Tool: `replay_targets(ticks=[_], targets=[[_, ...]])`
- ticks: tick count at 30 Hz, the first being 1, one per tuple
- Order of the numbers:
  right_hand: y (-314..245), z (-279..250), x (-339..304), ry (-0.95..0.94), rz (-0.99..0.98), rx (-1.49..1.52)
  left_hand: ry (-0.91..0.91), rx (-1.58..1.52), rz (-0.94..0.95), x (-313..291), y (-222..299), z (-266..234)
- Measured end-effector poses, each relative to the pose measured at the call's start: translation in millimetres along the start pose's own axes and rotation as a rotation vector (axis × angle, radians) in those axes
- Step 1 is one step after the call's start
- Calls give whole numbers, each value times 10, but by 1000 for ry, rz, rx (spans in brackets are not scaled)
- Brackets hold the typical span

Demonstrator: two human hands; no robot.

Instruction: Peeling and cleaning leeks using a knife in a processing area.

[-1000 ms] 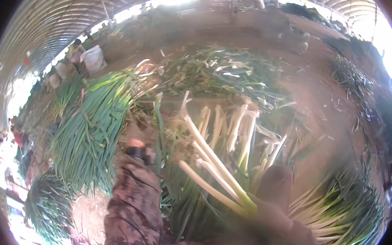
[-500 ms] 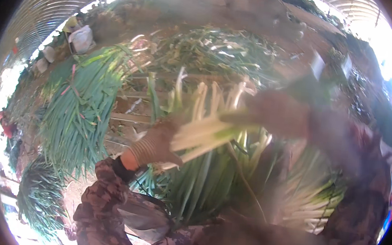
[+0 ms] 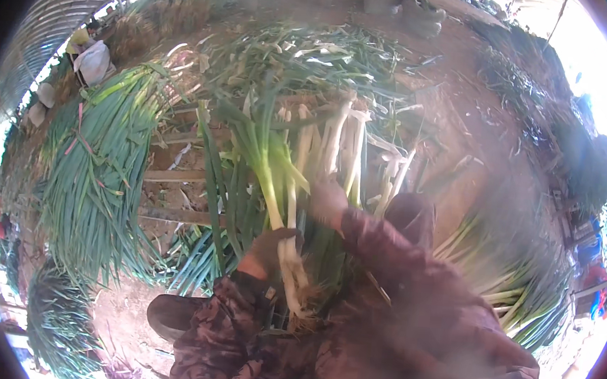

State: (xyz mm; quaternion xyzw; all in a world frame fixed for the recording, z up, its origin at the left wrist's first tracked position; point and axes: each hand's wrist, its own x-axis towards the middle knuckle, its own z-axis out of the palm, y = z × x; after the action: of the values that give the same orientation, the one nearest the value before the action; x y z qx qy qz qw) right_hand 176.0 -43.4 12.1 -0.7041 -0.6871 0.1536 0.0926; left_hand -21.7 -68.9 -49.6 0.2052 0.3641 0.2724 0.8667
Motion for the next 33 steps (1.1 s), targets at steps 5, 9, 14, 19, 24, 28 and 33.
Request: replay_targets(ticks=[5, 9, 14, 19, 24, 28, 33], targets=[[451, 539, -45, 237, 21, -221, 102, 309, -4, -128, 104, 256], [230, -104, 47, -290, 186, 716, -1, 338, 151, -264, 123, -74], [97, -161, -698, -57, 243, 1202, -65, 1299, 613, -419, 168, 371], [-26, 214, -903, -9, 427, 1363, -17, 151, -14, -190, -308, 286], [-83, 75, -1004, -317, 432, 1366, -142, 418, 125, -165, -389, 229], [83, -199, -1090, -452, 516, 1570, -166, 493, 183, -487, -141, 845], [168, -147, -971, -426, 332, 1373, -87, 932, 371, -326, -290, 433]])
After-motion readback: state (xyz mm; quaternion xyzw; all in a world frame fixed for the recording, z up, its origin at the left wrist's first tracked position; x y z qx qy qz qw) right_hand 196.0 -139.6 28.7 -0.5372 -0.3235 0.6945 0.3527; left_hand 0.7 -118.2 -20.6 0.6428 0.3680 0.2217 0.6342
